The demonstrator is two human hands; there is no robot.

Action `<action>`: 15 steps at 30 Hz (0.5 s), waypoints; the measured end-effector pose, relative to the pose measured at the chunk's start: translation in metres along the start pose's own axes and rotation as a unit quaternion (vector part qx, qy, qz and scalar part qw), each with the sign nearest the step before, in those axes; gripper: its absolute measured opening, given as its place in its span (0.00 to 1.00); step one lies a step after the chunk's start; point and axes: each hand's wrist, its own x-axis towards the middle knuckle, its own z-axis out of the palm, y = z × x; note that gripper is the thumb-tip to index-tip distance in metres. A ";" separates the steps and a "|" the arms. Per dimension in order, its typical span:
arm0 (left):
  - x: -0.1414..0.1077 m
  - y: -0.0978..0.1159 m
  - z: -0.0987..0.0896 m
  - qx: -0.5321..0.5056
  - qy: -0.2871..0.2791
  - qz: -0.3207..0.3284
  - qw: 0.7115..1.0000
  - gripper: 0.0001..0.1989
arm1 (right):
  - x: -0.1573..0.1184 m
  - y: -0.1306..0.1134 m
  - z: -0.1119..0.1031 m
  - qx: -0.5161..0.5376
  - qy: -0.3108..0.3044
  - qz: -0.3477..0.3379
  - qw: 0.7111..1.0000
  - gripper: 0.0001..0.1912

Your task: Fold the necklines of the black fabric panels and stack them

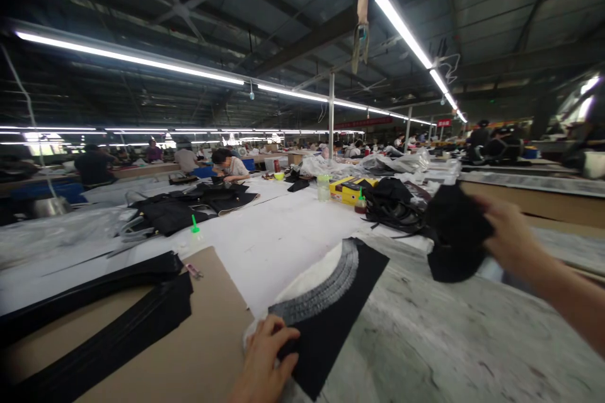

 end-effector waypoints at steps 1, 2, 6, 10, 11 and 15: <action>-0.004 0.005 -0.006 -0.087 -0.017 -0.014 0.996 0.14 | -0.016 -0.012 0.010 0.016 -0.049 -0.014 0.999 0.12; -0.009 0.011 -0.012 -0.178 -0.030 -0.030 0.983 0.15 | -0.036 -0.026 0.022 0.033 -0.099 -0.031 0.994 0.10; -0.042 0.034 -0.044 -0.417 -0.034 -0.099 0.903 0.33 | -0.141 -0.106 0.082 0.085 -0.237 -0.107 0.962 0.07; -0.083 0.033 -0.079 -0.467 0.019 -0.158 0.870 0.36 | -0.237 -0.183 0.119 0.143 -0.331 -0.191 0.913 0.07; -0.094 0.026 -0.086 -0.466 0.045 -0.170 0.867 0.35 | -0.255 -0.198 0.126 0.147 -0.351 -0.201 0.903 0.07; -0.144 -0.023 -0.109 -0.454 0.135 -0.223 0.852 0.28 | -0.309 -0.245 0.147 0.140 -0.403 -0.238 0.873 0.08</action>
